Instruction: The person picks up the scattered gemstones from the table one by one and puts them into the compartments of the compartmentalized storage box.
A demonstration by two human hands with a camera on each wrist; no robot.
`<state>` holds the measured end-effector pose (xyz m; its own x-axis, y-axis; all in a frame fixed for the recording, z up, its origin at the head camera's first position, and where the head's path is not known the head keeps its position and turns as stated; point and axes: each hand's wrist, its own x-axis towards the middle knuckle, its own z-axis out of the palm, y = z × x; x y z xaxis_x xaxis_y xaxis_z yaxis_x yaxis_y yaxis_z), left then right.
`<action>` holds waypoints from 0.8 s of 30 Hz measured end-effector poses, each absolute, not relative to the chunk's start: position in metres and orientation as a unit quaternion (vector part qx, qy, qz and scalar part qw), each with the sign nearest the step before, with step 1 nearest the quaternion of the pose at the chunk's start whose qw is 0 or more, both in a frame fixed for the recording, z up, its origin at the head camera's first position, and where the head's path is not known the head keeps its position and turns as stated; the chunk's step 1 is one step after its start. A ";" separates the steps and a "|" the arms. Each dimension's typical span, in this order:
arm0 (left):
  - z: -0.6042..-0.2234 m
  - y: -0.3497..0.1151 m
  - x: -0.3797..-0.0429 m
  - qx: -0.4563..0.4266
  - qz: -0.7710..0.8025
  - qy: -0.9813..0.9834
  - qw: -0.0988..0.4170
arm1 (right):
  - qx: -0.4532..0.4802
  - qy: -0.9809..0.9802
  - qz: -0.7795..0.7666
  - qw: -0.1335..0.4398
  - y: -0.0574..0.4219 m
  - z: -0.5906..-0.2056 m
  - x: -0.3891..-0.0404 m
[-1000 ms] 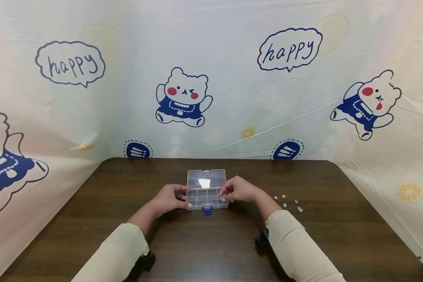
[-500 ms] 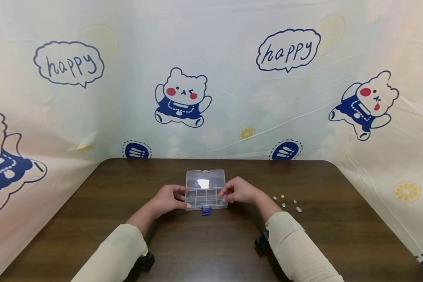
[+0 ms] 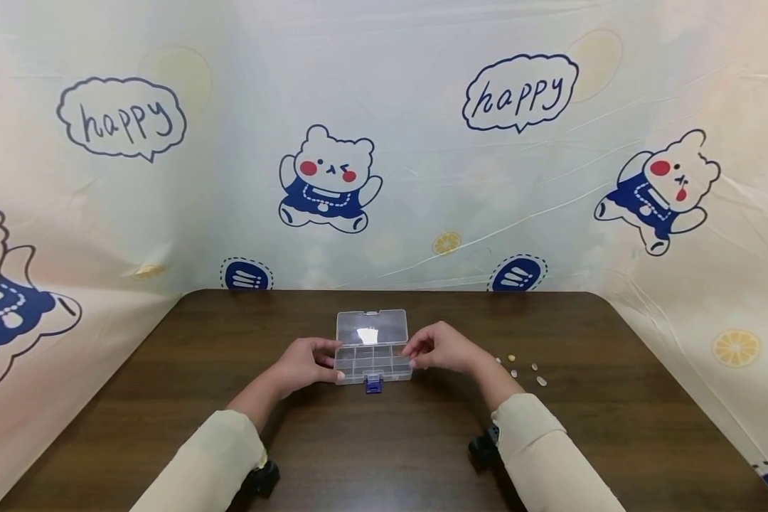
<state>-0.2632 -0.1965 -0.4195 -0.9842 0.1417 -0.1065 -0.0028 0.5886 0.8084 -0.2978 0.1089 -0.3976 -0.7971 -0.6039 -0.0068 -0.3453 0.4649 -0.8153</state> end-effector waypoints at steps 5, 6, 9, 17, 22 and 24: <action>-0.418 -0.197 -0.264 0.035 0.455 0.886 0.080 | -0.268 0.844 -0.448 0.120 0.119 -0.387 -0.291; -0.419 -0.197 -0.264 0.033 0.457 0.885 0.080 | -0.265 0.846 -0.448 0.114 0.121 -0.386 -0.290; -0.420 -0.197 -0.264 0.030 0.458 0.884 0.084 | -0.262 0.852 -0.441 0.100 0.129 -0.383 -0.287; -0.420 -0.195 -0.263 0.034 0.457 0.885 0.082 | -0.260 0.844 -0.460 0.095 0.147 -0.387 -0.281; -0.420 -0.195 -0.262 0.034 0.455 0.886 0.080 | -0.262 0.841 -0.464 0.087 0.154 -0.379 -0.272; -0.420 -0.194 -0.262 0.035 0.455 0.887 0.078 | -0.261 0.843 -0.464 0.081 0.158 -0.378 -0.271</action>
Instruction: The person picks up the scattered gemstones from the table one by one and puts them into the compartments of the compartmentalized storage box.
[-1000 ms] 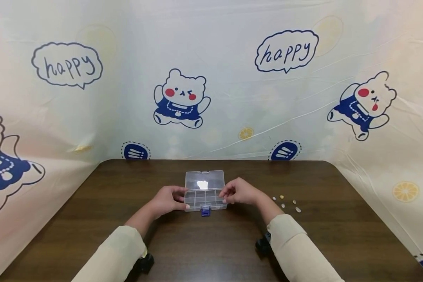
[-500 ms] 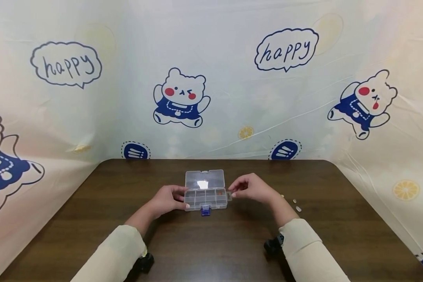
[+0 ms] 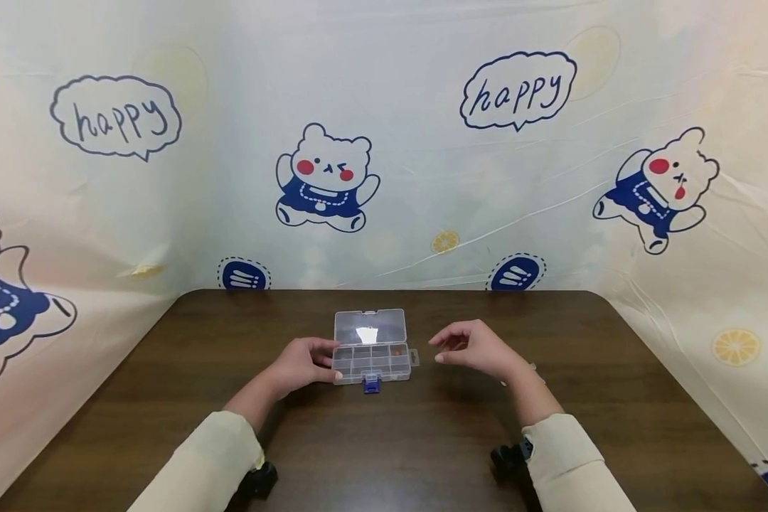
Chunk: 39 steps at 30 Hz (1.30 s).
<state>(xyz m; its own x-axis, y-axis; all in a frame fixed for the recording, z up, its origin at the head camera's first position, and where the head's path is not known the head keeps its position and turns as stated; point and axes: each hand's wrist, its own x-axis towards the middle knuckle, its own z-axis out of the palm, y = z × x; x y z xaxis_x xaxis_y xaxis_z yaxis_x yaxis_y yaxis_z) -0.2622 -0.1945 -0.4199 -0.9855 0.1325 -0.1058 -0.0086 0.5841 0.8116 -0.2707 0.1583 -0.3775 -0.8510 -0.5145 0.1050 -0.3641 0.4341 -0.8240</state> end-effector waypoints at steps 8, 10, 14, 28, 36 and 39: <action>-0.420 -0.195 -0.262 0.038 0.455 0.886 0.077 | -0.260 0.838 -0.476 0.064 0.174 -0.385 -0.270; -0.420 -0.195 -0.262 0.038 0.454 0.887 0.076 | -0.263 0.839 -0.473 0.057 0.176 -0.385 -0.269; -0.421 -0.195 -0.262 0.035 0.452 0.888 0.076 | -0.260 0.843 -0.467 0.051 0.182 -0.385 -0.265; -0.420 -0.197 -0.264 0.037 0.456 0.886 0.079 | -0.236 0.844 -0.479 0.042 0.208 -0.387 -0.257; -0.419 -0.198 -0.264 0.040 0.461 0.883 0.078 | -0.233 0.848 -0.474 0.029 0.218 -0.386 -0.256; -0.420 -0.197 -0.264 0.041 0.463 0.882 0.080 | -0.226 0.851 -0.473 0.027 0.222 -0.386 -0.254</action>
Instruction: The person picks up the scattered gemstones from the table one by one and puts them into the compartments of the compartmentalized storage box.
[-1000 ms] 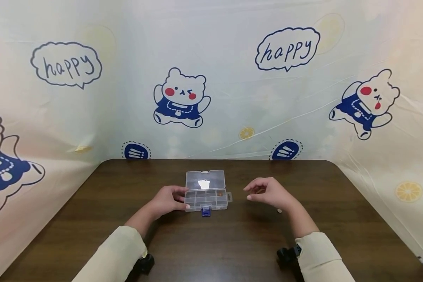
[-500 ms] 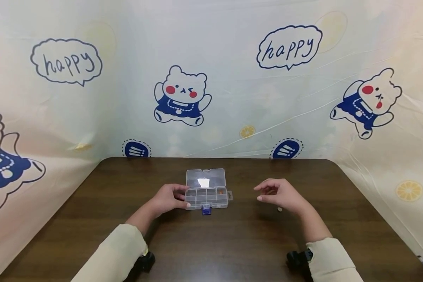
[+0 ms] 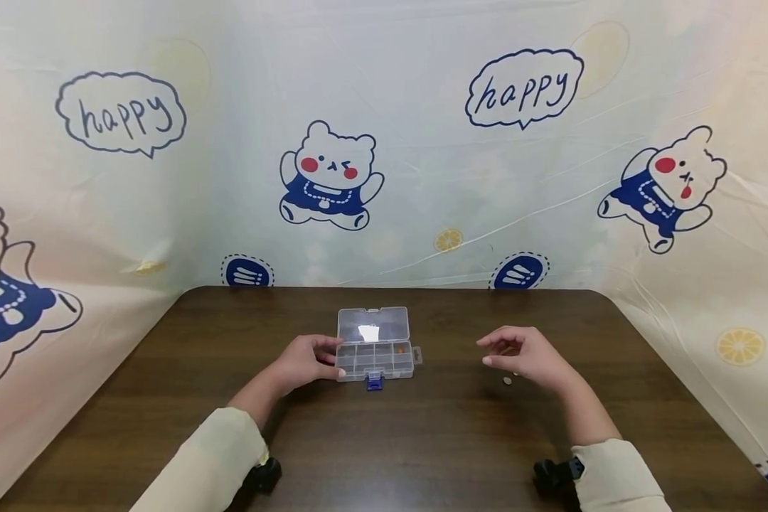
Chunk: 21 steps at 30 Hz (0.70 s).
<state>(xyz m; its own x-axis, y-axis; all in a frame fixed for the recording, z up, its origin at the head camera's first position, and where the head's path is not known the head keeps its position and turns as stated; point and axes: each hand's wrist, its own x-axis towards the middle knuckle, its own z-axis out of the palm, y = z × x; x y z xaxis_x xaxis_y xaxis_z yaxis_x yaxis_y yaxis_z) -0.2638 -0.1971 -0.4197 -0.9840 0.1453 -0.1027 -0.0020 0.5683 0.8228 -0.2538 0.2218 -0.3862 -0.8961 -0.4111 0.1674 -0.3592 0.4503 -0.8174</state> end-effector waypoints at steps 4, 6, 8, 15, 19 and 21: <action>-0.420 -0.197 -0.264 0.041 0.464 0.881 0.078 | -0.216 0.854 -0.472 0.026 0.227 -0.385 -0.252; -0.421 -0.197 -0.264 0.041 0.465 0.881 0.076 | -0.212 0.856 -0.471 0.025 0.230 -0.385 -0.251; -0.421 -0.197 -0.264 0.042 0.465 0.881 0.076 | -0.208 0.856 -0.472 0.023 0.234 -0.386 -0.249; -0.420 -0.196 -0.263 0.041 0.464 0.881 0.078 | -0.200 0.856 -0.477 0.010 0.250 -0.386 -0.244; -0.419 -0.196 -0.263 0.039 0.464 0.882 0.078 | -0.191 0.859 -0.475 0.007 0.258 -0.385 -0.243; -0.419 -0.196 -0.263 0.039 0.463 0.882 0.077 | -0.184 0.863 -0.470 0.005 0.262 -0.386 -0.243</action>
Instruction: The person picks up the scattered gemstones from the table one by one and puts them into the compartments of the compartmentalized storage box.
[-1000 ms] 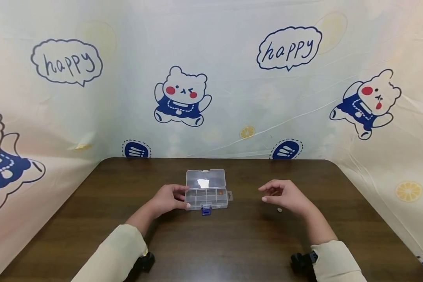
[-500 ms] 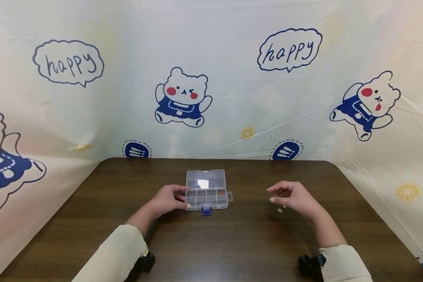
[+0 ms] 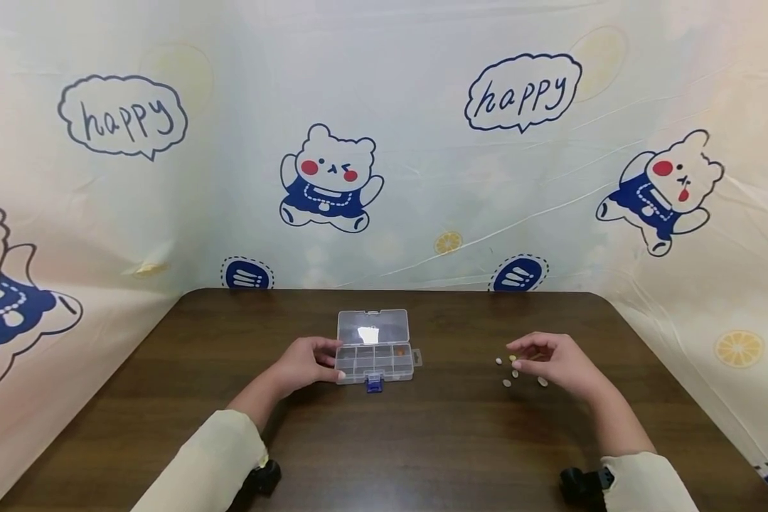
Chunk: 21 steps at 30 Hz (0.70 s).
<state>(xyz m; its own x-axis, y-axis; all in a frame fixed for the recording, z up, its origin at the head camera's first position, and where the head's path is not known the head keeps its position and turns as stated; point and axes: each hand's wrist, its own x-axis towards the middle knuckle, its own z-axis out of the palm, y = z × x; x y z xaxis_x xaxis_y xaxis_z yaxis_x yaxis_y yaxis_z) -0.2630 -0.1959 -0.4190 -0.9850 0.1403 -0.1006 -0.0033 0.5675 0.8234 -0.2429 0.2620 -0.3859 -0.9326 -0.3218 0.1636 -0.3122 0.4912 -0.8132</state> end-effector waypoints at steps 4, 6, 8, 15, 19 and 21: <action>-0.419 -0.196 -0.262 0.036 0.463 0.882 0.078 | -0.176 0.867 -0.467 0.003 0.268 -0.388 -0.243; -0.418 -0.195 -0.262 0.034 0.462 0.883 0.079 | -0.173 0.867 -0.467 0.004 0.271 -0.389 -0.242; -0.418 -0.195 -0.262 0.033 0.462 0.883 0.080 | -0.169 0.868 -0.467 0.005 0.275 -0.389 -0.242; -0.418 -0.195 -0.261 0.033 0.460 0.884 0.081 | -0.157 0.878 -0.453 0.006 0.289 -0.395 -0.242; -0.419 -0.196 -0.261 0.033 0.461 0.883 0.079 | -0.152 0.881 -0.447 0.002 0.296 -0.397 -0.243; -0.419 -0.196 -0.262 0.035 0.461 0.883 0.077 | -0.147 0.882 -0.448 0.004 0.298 -0.397 -0.243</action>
<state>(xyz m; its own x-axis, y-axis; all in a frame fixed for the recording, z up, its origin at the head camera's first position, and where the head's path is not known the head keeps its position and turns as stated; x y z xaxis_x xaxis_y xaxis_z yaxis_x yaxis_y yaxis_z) -0.2619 -0.1958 -0.4188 -0.9857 0.1328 -0.1036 -0.0090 0.5725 0.8199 -0.2429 0.2985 -0.3973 -0.9568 -0.2624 0.1256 -0.2561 0.5547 -0.7916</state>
